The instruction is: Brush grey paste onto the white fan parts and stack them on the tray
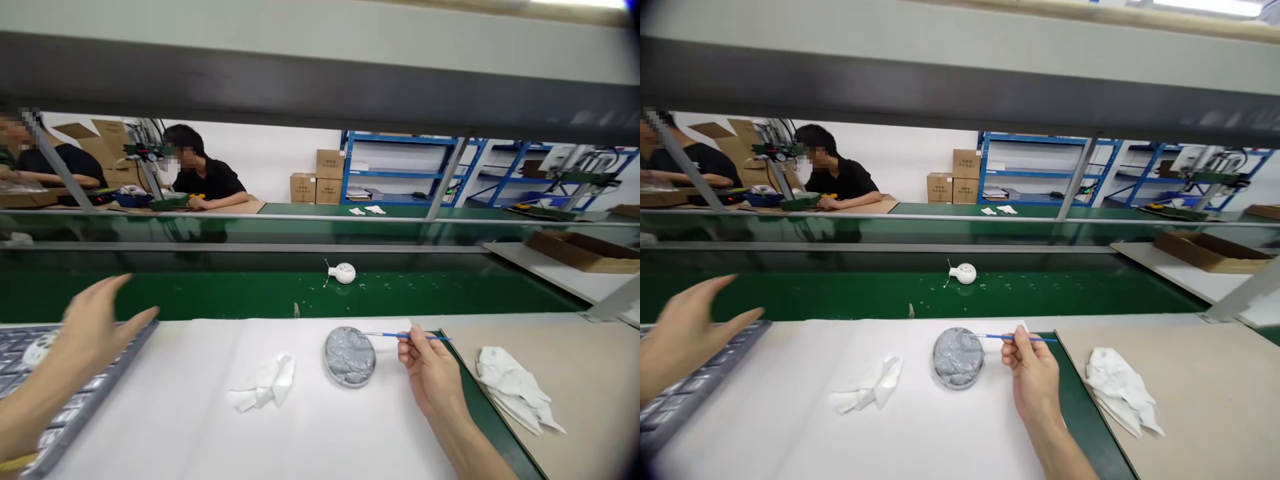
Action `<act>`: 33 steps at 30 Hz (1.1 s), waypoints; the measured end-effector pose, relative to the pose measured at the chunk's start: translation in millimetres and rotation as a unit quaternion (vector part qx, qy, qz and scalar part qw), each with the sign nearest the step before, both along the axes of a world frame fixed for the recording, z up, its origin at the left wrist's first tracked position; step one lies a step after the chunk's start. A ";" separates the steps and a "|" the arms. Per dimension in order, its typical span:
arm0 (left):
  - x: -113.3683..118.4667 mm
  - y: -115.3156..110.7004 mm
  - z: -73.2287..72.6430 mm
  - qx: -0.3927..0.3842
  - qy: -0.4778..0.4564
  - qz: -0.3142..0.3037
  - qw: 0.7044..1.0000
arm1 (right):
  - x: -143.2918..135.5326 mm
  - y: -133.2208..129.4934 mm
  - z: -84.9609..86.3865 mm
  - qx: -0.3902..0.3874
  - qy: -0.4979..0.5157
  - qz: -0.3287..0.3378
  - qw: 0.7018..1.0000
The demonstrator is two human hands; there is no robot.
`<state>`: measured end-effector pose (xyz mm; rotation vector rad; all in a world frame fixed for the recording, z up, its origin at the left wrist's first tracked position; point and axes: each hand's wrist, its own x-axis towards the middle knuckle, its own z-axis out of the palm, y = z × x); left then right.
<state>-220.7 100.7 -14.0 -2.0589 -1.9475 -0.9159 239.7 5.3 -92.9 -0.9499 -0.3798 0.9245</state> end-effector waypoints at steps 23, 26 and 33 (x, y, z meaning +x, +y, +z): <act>319.3 143.3 -63.6 -0.195 0.155 -0.228 0.941 | -6.2 -7.5 -14.0 0.021 -0.349 -0.068 0.934; 288.2 151.6 -56.7 -0.202 0.074 -0.192 0.958 | -9.1 -7.6 -10.7 0.007 -0.338 -0.079 0.938; 207.0 123.1 -21.4 -0.180 -0.206 -0.163 0.948 | -3.9 -8.0 -8.1 -0.010 -0.383 -0.084 0.920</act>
